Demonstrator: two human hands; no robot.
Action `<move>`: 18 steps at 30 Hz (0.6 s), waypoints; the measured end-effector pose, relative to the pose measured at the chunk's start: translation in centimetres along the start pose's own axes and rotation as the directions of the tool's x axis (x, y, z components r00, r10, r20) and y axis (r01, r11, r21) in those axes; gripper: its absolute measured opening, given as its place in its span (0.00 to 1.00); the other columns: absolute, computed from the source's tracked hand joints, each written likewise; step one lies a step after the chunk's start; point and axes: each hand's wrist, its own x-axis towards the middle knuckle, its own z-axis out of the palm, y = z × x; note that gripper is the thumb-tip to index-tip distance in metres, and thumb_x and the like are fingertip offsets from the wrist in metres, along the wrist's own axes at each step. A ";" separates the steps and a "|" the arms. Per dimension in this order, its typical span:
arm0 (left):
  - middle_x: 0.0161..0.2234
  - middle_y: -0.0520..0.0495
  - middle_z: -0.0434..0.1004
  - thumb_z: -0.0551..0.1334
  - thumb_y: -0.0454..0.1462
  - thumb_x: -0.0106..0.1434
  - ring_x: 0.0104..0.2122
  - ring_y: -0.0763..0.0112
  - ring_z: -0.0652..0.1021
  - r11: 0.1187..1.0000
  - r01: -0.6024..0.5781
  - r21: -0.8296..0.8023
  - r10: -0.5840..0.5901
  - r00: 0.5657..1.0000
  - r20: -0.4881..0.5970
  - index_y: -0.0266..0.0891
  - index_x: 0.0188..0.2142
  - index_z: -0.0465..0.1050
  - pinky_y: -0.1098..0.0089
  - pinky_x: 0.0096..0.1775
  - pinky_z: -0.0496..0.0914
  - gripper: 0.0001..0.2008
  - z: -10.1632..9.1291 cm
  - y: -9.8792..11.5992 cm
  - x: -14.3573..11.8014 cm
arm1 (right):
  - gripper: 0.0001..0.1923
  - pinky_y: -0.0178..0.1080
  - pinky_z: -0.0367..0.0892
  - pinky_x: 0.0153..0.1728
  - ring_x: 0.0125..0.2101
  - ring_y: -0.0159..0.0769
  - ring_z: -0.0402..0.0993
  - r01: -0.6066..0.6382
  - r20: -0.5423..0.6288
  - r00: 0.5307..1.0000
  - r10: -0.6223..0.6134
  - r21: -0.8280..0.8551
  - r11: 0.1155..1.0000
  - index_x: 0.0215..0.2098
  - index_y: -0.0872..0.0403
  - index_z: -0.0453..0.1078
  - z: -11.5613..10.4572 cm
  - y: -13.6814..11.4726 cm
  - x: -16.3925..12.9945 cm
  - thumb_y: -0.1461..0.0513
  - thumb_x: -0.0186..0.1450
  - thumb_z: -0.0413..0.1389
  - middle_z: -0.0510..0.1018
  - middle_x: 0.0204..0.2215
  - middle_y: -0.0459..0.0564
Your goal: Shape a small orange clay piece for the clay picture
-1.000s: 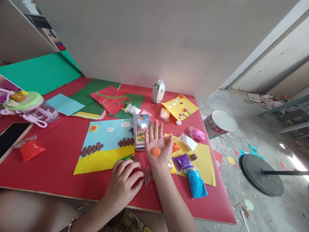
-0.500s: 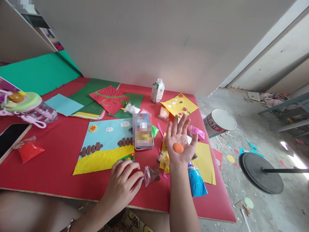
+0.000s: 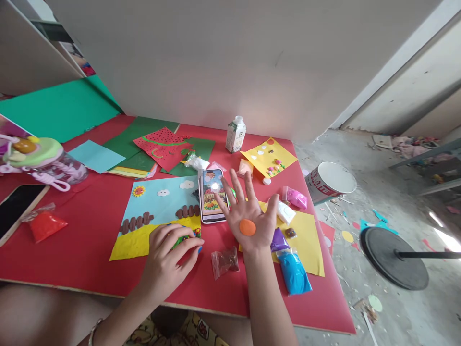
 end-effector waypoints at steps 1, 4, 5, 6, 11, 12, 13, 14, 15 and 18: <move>0.34 0.50 0.76 0.60 0.30 0.61 0.40 0.65 0.73 1.000 -0.002 -0.009 0.002 1.000 0.013 0.43 0.33 0.74 0.61 0.47 0.63 0.07 0.1 0.0 -0.1 | 0.30 0.62 0.43 0.63 0.65 0.43 0.51 0.029 -0.012 1.000 -0.029 0.021 0.999 0.56 0.45 0.63 -0.3 -0.4 0.0 0.40 0.65 0.40 0.61 0.64 0.47; 0.34 0.50 0.76 0.59 0.30 0.62 0.39 0.67 0.74 0.999 -0.012 -0.045 0.015 0.997 0.078 0.42 0.34 0.73 0.62 0.47 0.64 0.06 0.8 0.3 0.1 | 0.27 0.60 0.44 0.64 0.65 0.41 0.51 0.137 -0.063 0.989 -0.131 0.098 0.986 0.55 0.44 0.64 -1.3 -1.7 0.2 0.43 0.66 0.40 0.61 0.63 0.45; 0.34 0.50 0.76 0.59 0.30 0.63 0.39 0.68 0.74 0.998 -0.020 -0.057 0.026 0.994 0.107 0.42 0.34 0.73 0.62 0.47 0.64 0.06 1.2 0.5 0.4 | 0.26 0.59 0.45 0.64 0.65 0.40 0.51 0.168 -0.082 0.984 -0.158 0.123 0.978 0.55 0.44 0.64 -1.7 -2.0 0.3 0.44 0.67 0.40 0.62 0.63 0.44; 0.35 0.50 0.76 0.58 0.30 0.63 0.39 0.68 0.74 0.997 -0.032 -0.065 0.041 0.990 0.139 0.41 0.35 0.73 0.62 0.47 0.64 0.06 1.7 0.7 0.8 | 0.25 0.58 0.46 0.64 0.65 0.39 0.51 0.191 -0.100 0.979 -0.178 0.144 0.971 0.55 0.44 0.64 -2.0 -2.1 0.4 0.45 0.67 0.40 0.63 0.63 0.44; 0.36 0.47 0.76 0.57 0.29 0.64 0.40 0.64 0.75 0.989 -0.146 0.000 0.138 0.934 0.330 0.38 0.35 0.73 0.61 0.44 0.67 0.07 4.8 2.3 4.1 | 0.24 0.57 0.51 0.63 0.65 0.39 0.53 0.205 -0.184 0.967 -0.174 0.167 0.964 0.53 0.44 0.67 -2.9 -1.9 1.1 0.46 0.66 0.41 0.64 0.62 0.45; 0.34 0.47 0.76 0.57 0.28 0.63 0.38 0.64 0.75 0.987 -0.161 0.010 0.145 0.911 0.386 0.37 0.33 0.73 0.62 0.43 0.68 0.08 5.4 2.7 4.8 | 0.24 0.56 0.51 0.63 0.65 0.39 0.53 0.199 -0.201 0.965 -0.167 0.154 0.968 0.52 0.43 0.67 -2.9 -1.7 1.3 0.45 0.66 0.41 0.64 0.62 0.44; 0.32 0.47 0.75 0.56 0.27 0.63 0.37 0.64 0.76 0.985 -0.174 -0.001 0.157 0.882 0.445 0.37 0.32 0.72 0.62 0.41 0.68 0.08 5.9 3.1 5.3 | 0.24 0.56 0.52 0.62 0.64 0.39 0.54 0.194 -0.215 0.963 -0.162 0.140 0.971 0.52 0.43 0.68 -2.9 -1.6 1.4 0.45 0.66 0.41 0.64 0.62 0.44; 0.31 0.48 0.75 0.56 0.26 0.62 0.35 0.65 0.76 0.984 -0.178 -0.025 0.167 0.855 0.492 0.37 0.31 0.72 0.63 0.39 0.69 0.09 6.4 3.4 5.8 | 0.24 0.56 0.52 0.62 0.64 0.39 0.55 0.192 -0.225 0.961 -0.161 0.126 0.973 0.51 0.44 0.68 -3.0 -1.5 1.5 0.45 0.66 0.41 0.64 0.62 0.44; 0.30 0.48 0.75 0.55 0.25 0.62 0.34 0.65 0.76 0.986 -0.161 -0.040 0.158 0.837 0.524 0.37 0.32 0.72 0.64 0.38 0.69 0.10 6.7 3.7 6.2 | 0.24 0.56 0.52 0.62 0.64 0.39 0.55 0.192 -0.231 0.959 -0.161 0.115 0.975 0.51 0.44 0.68 -3.0 -1.5 1.6 0.45 0.66 0.40 0.65 0.62 0.44; 0.30 0.47 0.74 0.55 0.23 0.60 0.34 0.65 0.77 0.997 -0.062 -0.049 0.079 0.800 0.595 0.35 0.31 0.71 0.67 0.35 0.70 0.10 7.2 4.3 7.0 | 0.24 0.56 0.51 0.63 0.64 0.39 0.55 0.191 -0.230 0.959 -0.165 0.097 0.977 0.50 0.43 0.68 -3.0 -1.5 1.6 0.45 0.66 0.40 0.65 0.61 0.43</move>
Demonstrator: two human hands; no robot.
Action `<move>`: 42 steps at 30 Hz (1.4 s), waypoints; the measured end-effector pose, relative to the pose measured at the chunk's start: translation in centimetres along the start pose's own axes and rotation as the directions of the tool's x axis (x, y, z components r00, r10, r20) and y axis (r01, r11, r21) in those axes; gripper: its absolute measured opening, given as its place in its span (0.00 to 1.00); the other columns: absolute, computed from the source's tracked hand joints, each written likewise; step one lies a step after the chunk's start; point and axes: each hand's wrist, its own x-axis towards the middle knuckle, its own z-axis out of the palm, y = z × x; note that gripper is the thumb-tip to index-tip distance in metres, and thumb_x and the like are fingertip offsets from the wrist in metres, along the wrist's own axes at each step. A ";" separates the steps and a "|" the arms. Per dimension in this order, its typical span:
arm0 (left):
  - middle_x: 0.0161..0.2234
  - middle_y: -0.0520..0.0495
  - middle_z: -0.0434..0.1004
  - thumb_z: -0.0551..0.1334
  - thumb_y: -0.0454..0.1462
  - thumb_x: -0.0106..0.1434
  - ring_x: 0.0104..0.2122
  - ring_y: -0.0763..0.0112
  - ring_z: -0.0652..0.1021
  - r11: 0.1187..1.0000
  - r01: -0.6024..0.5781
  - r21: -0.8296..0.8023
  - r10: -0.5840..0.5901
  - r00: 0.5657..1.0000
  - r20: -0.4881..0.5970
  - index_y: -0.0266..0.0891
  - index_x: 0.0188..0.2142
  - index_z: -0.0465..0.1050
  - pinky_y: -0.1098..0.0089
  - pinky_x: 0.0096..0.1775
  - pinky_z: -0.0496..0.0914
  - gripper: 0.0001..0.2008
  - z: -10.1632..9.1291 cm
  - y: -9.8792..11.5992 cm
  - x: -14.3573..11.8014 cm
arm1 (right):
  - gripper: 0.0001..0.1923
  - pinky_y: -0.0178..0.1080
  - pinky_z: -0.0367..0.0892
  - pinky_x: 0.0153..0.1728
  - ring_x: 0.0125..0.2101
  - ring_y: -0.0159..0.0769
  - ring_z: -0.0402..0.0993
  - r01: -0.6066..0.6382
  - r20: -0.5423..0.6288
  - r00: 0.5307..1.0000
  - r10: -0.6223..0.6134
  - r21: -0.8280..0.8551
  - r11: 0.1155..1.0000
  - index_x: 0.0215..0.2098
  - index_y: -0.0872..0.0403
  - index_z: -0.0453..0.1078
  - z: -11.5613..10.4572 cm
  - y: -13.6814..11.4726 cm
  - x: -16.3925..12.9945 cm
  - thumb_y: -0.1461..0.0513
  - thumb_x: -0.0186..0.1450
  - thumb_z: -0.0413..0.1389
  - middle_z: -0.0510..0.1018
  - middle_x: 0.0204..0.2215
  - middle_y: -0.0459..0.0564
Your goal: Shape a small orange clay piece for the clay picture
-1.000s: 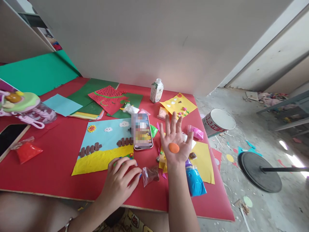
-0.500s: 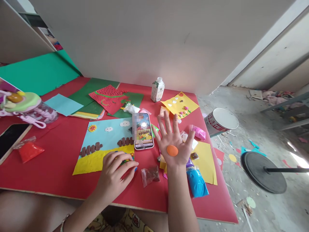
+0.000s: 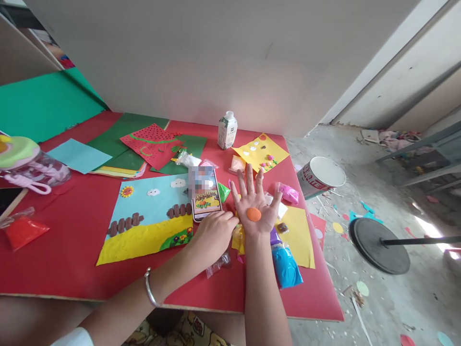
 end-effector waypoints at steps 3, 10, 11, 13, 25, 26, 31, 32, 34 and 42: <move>0.30 0.46 0.74 0.56 0.22 0.59 0.34 0.64 0.78 0.997 0.069 -0.038 -0.065 0.994 0.086 0.35 0.30 0.71 0.68 0.32 0.70 0.09 -0.1 0.2 0.3 | 0.24 0.56 0.50 0.63 0.64 0.39 0.55 -0.014 0.011 1.000 0.014 -0.002 1.000 0.51 0.43 0.68 -0.1 -0.1 0.0 0.46 0.67 0.40 0.65 0.62 0.43; 0.30 0.48 0.76 0.61 0.31 0.60 0.32 0.64 0.79 0.973 0.129 -0.190 -0.112 0.989 0.097 0.38 0.32 0.74 0.68 0.30 0.70 0.03 0.1 -0.2 0.6 | 0.23 0.57 0.50 0.63 0.65 0.39 0.52 -0.022 0.063 0.998 0.018 0.056 0.998 0.54 0.43 0.65 -0.5 -0.5 0.1 0.47 0.67 0.41 0.64 0.62 0.43; 0.30 0.48 0.76 0.63 0.33 0.60 0.32 0.64 0.79 0.967 0.130 -0.217 -0.112 0.989 0.095 0.38 0.31 0.75 0.68 0.30 0.70 0.02 0.2 -0.3 0.6 | 0.23 0.58 0.49 0.63 0.65 0.39 0.52 -0.028 0.066 0.998 0.024 0.067 0.997 0.55 0.43 0.65 -0.6 -0.5 0.1 0.47 0.67 0.41 0.64 0.62 0.43; 0.29 0.48 0.76 0.65 0.35 0.58 0.31 0.64 0.79 0.956 0.137 -0.259 -0.116 0.989 0.094 0.39 0.30 0.75 0.68 0.31 0.69 0.03 0.5 -0.4 0.6 | 0.23 0.60 0.48 0.63 0.66 0.39 0.50 -0.039 0.070 0.997 0.033 0.089 0.995 0.55 0.42 0.64 -0.6 -0.5 0.1 0.47 0.67 0.41 0.64 0.62 0.43; 0.30 0.49 0.76 0.58 0.32 0.63 0.32 0.67 0.77 0.963 0.143 -0.228 -0.176 0.976 -0.129 0.38 0.31 0.74 0.69 0.30 0.68 0.06 -0.1 -1.7 0.5 | 0.23 0.59 0.47 0.63 0.65 0.39 0.51 -0.056 0.057 0.997 0.055 0.017 0.998 0.55 0.41 0.64 -1.0 0.0 0.3 0.47 0.66 0.42 0.64 0.62 0.42; 0.31 0.49 0.76 0.58 0.32 0.63 0.33 0.68 0.77 0.953 0.166 -0.254 -0.216 0.960 -0.180 0.39 0.32 0.74 0.70 0.31 0.67 0.06 -0.4 -2.1 0.4 | 0.23 0.60 0.47 0.63 0.65 0.39 0.51 -0.062 0.058 0.996 0.061 0.017 0.998 0.55 0.41 0.64 -1.1 0.0 0.4 0.47 0.66 0.42 0.64 0.62 0.42; 0.30 0.53 0.78 0.61 0.33 0.61 0.29 0.73 0.76 0.860 0.117 -0.497 -0.171 0.983 -0.064 0.41 0.31 0.74 0.73 0.30 0.65 0.04 -0.7 -2.0 -0.6 | 0.24 0.60 0.48 0.63 0.66 0.40 0.49 -0.064 0.088 0.994 0.057 0.078 0.995 0.57 0.43 0.63 -0.8 -0.7 0.2 0.47 0.65 0.45 0.63 0.62 0.45; 0.30 0.54 0.78 0.61 0.33 0.61 0.28 0.74 0.76 0.831 0.093 -0.549 -0.116 0.993 -0.008 0.42 0.31 0.75 0.74 0.30 0.65 0.04 -0.6 -1.6 -0.9 | 0.24 0.59 0.48 0.63 0.66 0.40 0.49 -0.046 0.096 0.995 0.036 0.108 0.993 0.57 0.43 0.62 -0.6 -0.9 0.1 0.48 0.65 0.45 0.64 0.62 0.45; 0.28 0.55 0.79 0.62 0.33 0.60 0.27 0.76 0.76 0.767 0.053 -0.639 0.009 0.996 0.094 0.42 0.31 0.75 0.76 0.30 0.65 0.03 -0.7 -0.9 -1.4 | 0.24 0.58 0.49 0.63 0.66 0.38 0.49 -0.006 0.104 0.995 -0.009 0.142 0.990 0.58 0.42 0.61 -0.4 -1.2 -0.2 0.49 0.66 0.45 0.65 0.61 0.44; 0.35 0.49 0.79 0.58 0.35 0.65 0.37 0.69 0.76 0.903 0.040 -0.428 -0.164 0.952 -0.257 0.40 0.38 0.72 0.69 0.40 0.69 0.04 -2.4 -2.4 -0.7 | 0.29 0.59 0.47 0.63 0.65 0.43 0.52 -0.133 0.107 0.980 0.166 -0.262 0.956 0.56 0.41 0.65 -1.2 1.4 0.3 0.40 0.62 0.45 0.65 0.61 0.44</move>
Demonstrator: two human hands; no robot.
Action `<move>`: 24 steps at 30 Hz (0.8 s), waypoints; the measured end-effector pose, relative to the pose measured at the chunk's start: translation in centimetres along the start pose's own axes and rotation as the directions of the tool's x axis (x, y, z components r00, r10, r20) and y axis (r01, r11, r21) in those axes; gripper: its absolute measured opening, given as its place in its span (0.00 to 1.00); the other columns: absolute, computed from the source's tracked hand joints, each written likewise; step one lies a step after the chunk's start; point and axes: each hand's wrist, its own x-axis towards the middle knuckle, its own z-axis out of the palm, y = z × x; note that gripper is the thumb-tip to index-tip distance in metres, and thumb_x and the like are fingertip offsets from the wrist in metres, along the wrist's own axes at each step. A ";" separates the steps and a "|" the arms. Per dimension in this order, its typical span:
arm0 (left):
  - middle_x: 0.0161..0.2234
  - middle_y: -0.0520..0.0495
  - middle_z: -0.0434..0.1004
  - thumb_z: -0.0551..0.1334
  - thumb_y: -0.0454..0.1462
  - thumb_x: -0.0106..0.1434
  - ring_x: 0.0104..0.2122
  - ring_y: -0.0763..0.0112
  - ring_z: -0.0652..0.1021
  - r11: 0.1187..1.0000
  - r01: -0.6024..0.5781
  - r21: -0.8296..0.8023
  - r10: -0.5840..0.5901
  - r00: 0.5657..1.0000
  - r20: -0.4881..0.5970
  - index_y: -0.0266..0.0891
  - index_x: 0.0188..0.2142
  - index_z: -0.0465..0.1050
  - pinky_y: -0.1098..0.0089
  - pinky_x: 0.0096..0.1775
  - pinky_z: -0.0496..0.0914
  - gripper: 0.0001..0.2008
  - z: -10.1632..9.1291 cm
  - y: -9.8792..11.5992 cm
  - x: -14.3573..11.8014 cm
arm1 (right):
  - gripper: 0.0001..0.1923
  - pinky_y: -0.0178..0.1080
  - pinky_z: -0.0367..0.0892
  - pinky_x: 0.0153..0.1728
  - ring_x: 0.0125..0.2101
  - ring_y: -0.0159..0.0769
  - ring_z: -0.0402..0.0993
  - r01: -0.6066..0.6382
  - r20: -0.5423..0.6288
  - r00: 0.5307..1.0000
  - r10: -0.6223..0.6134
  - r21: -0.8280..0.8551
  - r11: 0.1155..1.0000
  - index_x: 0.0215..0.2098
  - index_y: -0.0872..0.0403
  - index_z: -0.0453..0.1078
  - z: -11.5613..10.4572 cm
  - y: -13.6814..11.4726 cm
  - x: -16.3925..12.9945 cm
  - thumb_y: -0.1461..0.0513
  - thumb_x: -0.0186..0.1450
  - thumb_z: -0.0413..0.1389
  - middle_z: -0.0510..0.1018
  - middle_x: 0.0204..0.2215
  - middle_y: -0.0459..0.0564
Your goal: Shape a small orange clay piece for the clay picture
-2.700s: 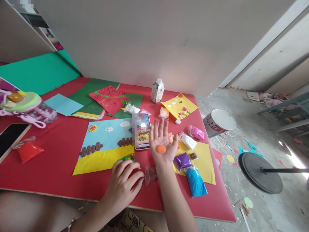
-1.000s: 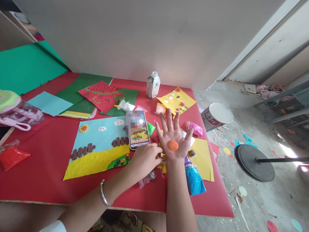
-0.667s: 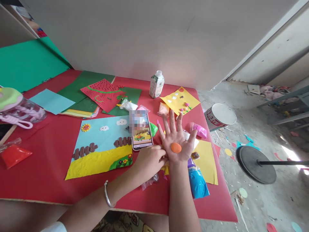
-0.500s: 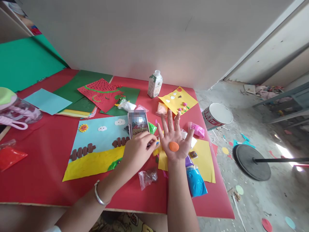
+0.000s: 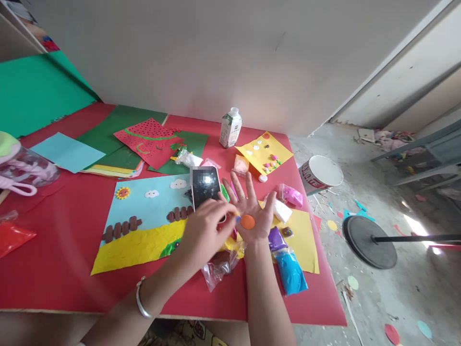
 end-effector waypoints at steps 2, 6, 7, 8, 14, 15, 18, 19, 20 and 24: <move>0.34 0.45 0.78 0.58 0.34 0.65 0.40 0.62 0.75 0.964 0.091 0.249 -0.065 0.992 -0.113 0.38 0.36 0.72 0.62 0.42 0.68 0.04 -0.3 -1.2 0.5 | 0.30 0.57 0.48 0.64 0.65 0.44 0.51 0.010 0.009 1.000 -0.009 -0.070 0.998 0.55 0.40 0.66 0.0 0.2 0.1 0.39 0.60 0.47 0.64 0.62 0.43; 0.35 0.44 0.78 0.58 0.33 0.64 0.41 0.59 0.75 0.923 0.125 0.364 -0.093 0.990 -0.104 0.37 0.39 0.72 0.59 0.41 0.67 0.06 -0.5 -2.4 0.8 | 0.29 0.56 0.50 0.63 0.66 0.44 0.50 0.078 -0.005 0.997 -0.080 -0.147 0.986 0.55 0.38 0.66 0.2 -0.5 -0.2 0.39 0.59 0.49 0.63 0.62 0.41; 0.37 0.45 0.78 0.58 0.32 0.64 0.41 0.61 0.75 0.943 0.083 0.323 -0.047 0.992 -0.116 0.38 0.41 0.71 0.60 0.43 0.67 0.07 -0.5 -2.2 0.8 | 0.29 0.56 0.50 0.63 0.66 0.45 0.50 0.090 -0.017 0.995 -0.094 -0.152 0.984 0.55 0.38 0.66 0.4 -0.6 -0.2 0.39 0.59 0.49 0.63 0.62 0.42; 0.38 0.46 0.78 0.57 0.31 0.64 0.42 0.63 0.75 0.962 0.020 0.271 0.016 0.991 -0.130 0.38 0.43 0.71 0.61 0.44 0.67 0.09 -0.4 -2.0 0.7 | 0.30 0.56 0.50 0.62 0.65 0.45 0.51 0.101 -0.031 0.994 -0.107 -0.151 0.983 0.55 0.39 0.66 0.5 -0.7 -0.3 0.39 0.59 0.48 0.63 0.62 0.43; 0.45 0.45 0.75 0.55 0.30 0.64 0.45 0.65 0.72 0.908 -0.305 0.289 0.331 0.943 -0.043 0.36 0.48 0.71 0.63 0.46 0.67 0.14 2.1 0.1 -0.8 | 0.29 0.56 0.48 0.63 0.65 0.46 0.52 0.201 -0.112 0.971 -0.212 -0.104 0.974 0.52 0.43 0.69 0.9 -0.6 -0.5 0.40 0.60 0.48 0.64 0.61 0.47; 0.46 0.44 0.74 0.55 0.30 0.64 0.46 0.64 0.72 0.887 -0.332 0.322 0.356 0.935 -0.016 0.34 0.49 0.71 0.63 0.46 0.67 0.15 2.6 0.2 -1.0 | 0.28 0.56 0.47 0.63 0.65 0.45 0.51 0.222 -0.127 0.964 -0.234 -0.102 0.970 0.52 0.43 0.69 0.9 -0.6 -0.5 0.40 0.61 0.48 0.64 0.61 0.46; 0.46 0.42 0.73 0.55 0.29 0.63 0.46 0.63 0.71 0.861 -0.367 0.352 0.389 0.921 0.008 0.30 0.48 0.71 0.63 0.46 0.67 0.15 3.3 0.4 -1.4 | 0.26 0.55 0.47 0.64 0.65 0.44 0.50 0.250 -0.148 0.953 -0.263 -0.098 0.963 0.51 0.43 0.69 0.7 -0.7 -0.5 0.41 0.61 0.48 0.65 0.61 0.45; 0.46 0.42 0.73 0.55 0.29 0.62 0.45 0.63 0.72 0.863 -0.375 0.339 0.397 0.918 0.004 0.30 0.47 0.72 0.64 0.45 0.67 0.14 3.3 0.4 -1.4 | 0.27 0.55 0.47 0.64 0.65 0.44 0.50 0.246 -0.144 0.955 -0.258 -0.095 0.965 0.51 0.43 0.70 0.7 -0.7 -0.6 0.41 0.62 0.47 0.65 0.61 0.46; 0.45 0.43 0.74 0.55 0.29 0.62 0.44 0.64 0.72 0.869 -0.380 0.316 0.403 0.915 -0.008 0.32 0.46 0.72 0.63 0.45 0.67 0.14 3.2 0.3 -1.3 | 0.27 0.56 0.47 0.64 0.66 0.45 0.50 0.239 -0.137 0.958 -0.250 -0.093 0.967 0.51 0.43 0.69 0.8 -0.7 -0.6 0.41 0.62 0.47 0.64 0.61 0.46; 0.39 0.46 0.74 0.56 0.28 0.59 0.41 0.65 0.72 0.961 -0.222 0.165 0.255 0.943 -0.212 0.38 0.36 0.74 0.63 0.44 0.68 0.10 2.3 0.0 -0.6 | 0.27 0.57 0.45 0.64 0.66 0.45 0.47 0.211 -0.075 0.973 -0.217 -0.083 0.974 0.54 0.39 0.67 1.3 -0.8 -0.7 0.40 0.62 0.46 0.61 0.63 0.42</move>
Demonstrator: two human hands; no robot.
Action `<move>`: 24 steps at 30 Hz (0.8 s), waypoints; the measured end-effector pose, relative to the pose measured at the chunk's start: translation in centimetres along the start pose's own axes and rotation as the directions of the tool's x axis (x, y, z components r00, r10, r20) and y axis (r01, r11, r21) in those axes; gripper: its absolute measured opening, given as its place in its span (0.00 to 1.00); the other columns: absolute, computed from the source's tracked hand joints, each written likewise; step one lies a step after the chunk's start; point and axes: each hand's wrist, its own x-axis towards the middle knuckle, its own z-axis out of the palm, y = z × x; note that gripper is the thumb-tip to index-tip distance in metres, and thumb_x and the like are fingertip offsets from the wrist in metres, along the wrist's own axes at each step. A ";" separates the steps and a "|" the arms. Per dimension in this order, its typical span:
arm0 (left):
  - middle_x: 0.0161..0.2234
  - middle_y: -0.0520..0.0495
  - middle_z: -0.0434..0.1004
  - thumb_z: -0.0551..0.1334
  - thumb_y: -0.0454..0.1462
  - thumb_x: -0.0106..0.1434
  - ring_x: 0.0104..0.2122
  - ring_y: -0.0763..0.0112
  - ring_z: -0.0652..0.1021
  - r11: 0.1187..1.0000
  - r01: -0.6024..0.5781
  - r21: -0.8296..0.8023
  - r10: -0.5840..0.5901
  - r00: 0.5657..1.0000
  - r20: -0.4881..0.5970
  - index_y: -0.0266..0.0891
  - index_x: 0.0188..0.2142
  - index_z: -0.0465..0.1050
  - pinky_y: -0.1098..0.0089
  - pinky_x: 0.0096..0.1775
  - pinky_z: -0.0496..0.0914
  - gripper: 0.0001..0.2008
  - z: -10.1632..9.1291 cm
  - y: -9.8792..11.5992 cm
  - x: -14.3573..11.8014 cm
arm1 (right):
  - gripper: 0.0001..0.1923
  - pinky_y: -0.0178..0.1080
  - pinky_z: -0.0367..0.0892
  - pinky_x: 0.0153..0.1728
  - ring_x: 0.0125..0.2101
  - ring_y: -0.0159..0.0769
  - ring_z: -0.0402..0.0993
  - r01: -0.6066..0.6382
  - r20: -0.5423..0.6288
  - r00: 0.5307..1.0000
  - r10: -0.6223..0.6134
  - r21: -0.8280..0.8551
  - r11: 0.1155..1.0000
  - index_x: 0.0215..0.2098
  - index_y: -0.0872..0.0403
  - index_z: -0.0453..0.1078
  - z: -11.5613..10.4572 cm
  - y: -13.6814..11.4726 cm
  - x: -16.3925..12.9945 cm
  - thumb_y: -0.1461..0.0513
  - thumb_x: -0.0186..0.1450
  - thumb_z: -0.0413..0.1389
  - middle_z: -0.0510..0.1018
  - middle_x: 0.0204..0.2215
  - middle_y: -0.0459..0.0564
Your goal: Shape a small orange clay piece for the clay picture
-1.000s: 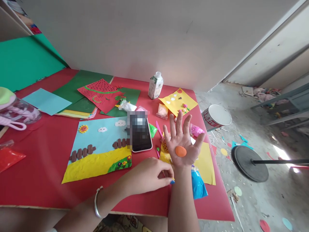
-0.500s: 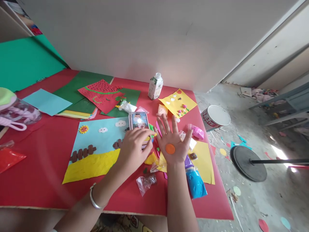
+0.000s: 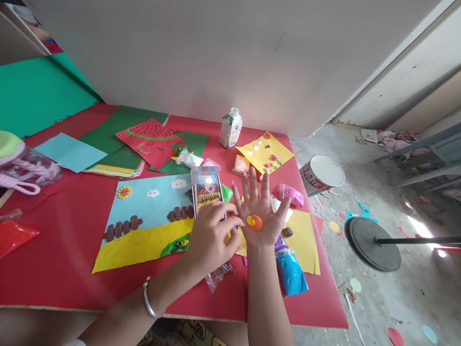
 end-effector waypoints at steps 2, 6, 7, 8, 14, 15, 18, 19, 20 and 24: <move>0.39 0.45 0.73 0.58 0.30 0.59 0.41 0.65 0.73 0.990 0.128 -0.061 -0.131 0.990 -0.055 0.38 0.38 0.74 0.62 0.44 0.68 0.08 -0.1 -0.2 0.2 | 0.29 0.58 0.45 0.64 0.67 0.45 0.46 -0.018 0.045 0.999 0.018 -0.007 1.000 0.56 0.37 0.64 0.3 -0.1 -0.1 0.39 0.62 0.45 0.59 0.64 0.41; 0.43 0.45 0.74 0.62 0.35 0.61 0.45 0.64 0.73 0.974 0.145 -0.175 -0.144 0.989 0.016 0.40 0.47 0.72 0.61 0.46 0.69 0.14 0.2 0.0 0.2 | 0.32 0.60 0.44 0.63 0.67 0.47 0.45 -0.008 0.065 0.998 0.013 -0.077 0.997 0.59 0.35 0.60 0.5 -0.2 -0.3 0.37 0.60 0.43 0.58 0.64 0.40; 0.42 0.47 0.75 0.63 0.35 0.61 0.44 0.65 0.74 0.966 0.147 -0.212 -0.144 0.989 0.032 0.41 0.45 0.73 0.61 0.46 0.69 0.12 0.3 0.1 0.1 | 0.33 0.60 0.44 0.63 0.67 0.47 0.45 0.010 0.048 0.999 -0.005 -0.101 0.995 0.59 0.35 0.60 0.5 -0.1 -0.3 0.36 0.60 0.43 0.58 0.64 0.40; 0.40 0.48 0.76 0.63 0.34 0.61 0.43 0.66 0.74 0.954 0.163 -0.253 -0.156 0.987 0.048 0.41 0.42 0.74 0.62 0.46 0.69 0.09 0.4 0.2 0.1 | 0.34 0.60 0.44 0.63 0.67 0.47 0.44 0.027 0.028 0.999 -0.024 -0.123 0.992 0.60 0.35 0.60 0.5 -0.1 -0.4 0.35 0.60 0.42 0.59 0.64 0.41; 0.35 0.50 0.77 0.67 0.29 0.55 0.38 0.68 0.76 0.816 0.368 -0.445 -0.318 0.930 0.185 0.41 0.37 0.73 0.65 0.43 0.71 0.11 0.1 0.3 0.4 | 0.36 0.62 0.46 0.61 0.66 0.50 0.48 0.026 -0.011 1.000 -0.029 -0.205 0.978 0.59 0.38 0.61 0.9 0.4 -0.4 0.34 0.59 0.42 0.61 0.62 0.46; 0.34 0.50 0.78 0.68 0.30 0.55 0.38 0.68 0.76 0.800 0.387 -0.458 -0.326 0.922 0.209 0.41 0.36 0.74 0.65 0.43 0.72 0.10 -0.1 0.1 0.6 | 0.36 0.62 0.48 0.60 0.65 0.50 0.49 0.036 -0.022 0.999 -0.042 -0.226 0.973 0.59 0.39 0.61 1.0 0.5 -0.4 0.35 0.59 0.42 0.62 0.62 0.47; 0.32 0.50 0.79 0.66 0.32 0.57 0.36 0.68 0.77 0.755 0.413 -0.510 -0.351 0.911 0.217 0.41 0.31 0.75 0.65 0.41 0.73 0.03 -0.7 -0.8 1.1 | 0.33 0.61 0.56 0.56 0.62 0.50 0.56 0.106 -0.076 0.987 -0.140 -0.341 0.934 0.57 0.40 0.63 0.6 0.6 -0.1 0.37 0.61 0.41 0.65 0.59 0.49; 0.32 0.49 0.79 0.66 0.33 0.58 0.35 0.69 0.78 0.730 0.418 -0.541 -0.377 0.906 0.191 0.41 0.31 0.75 0.66 0.40 0.74 0.01 -1.0 -1.2 1.2 | 0.32 0.59 0.60 0.54 0.59 0.50 0.61 0.125 -0.081 0.982 -0.171 -0.396 0.910 0.56 0.41 0.65 0.4 0.5 -0.1 0.38 0.61 0.43 0.68 0.57 0.50; 0.32 0.49 0.79 0.65 0.34 0.58 0.34 0.69 0.78 0.703 0.422 -0.572 -0.410 0.898 0.159 0.40 0.32 0.75 0.67 0.39 0.74 0.01 -1.2 -1.6 1.3 | 0.30 0.55 0.64 0.50 0.55 0.48 0.66 0.132 -0.069 0.981 -0.184 -0.460 0.878 0.55 0.41 0.66 0.2 0.5 0.0 0.39 0.61 0.47 0.71 0.54 0.50; 0.31 0.48 0.80 0.66 0.37 0.58 0.32 0.68 0.79 0.634 0.448 -0.631 -0.507 0.856 0.099 0.38 0.33 0.77 0.68 0.36 0.76 0.05 -2.1 -3.1 1.6 | 0.18 0.41 0.73 0.35 0.35 0.39 0.77 0.053 0.015 0.998 -0.061 -0.708 0.704 0.41 0.48 0.76 -0.3 0.3 -0.2 0.51 0.53 0.65 0.80 0.36 0.48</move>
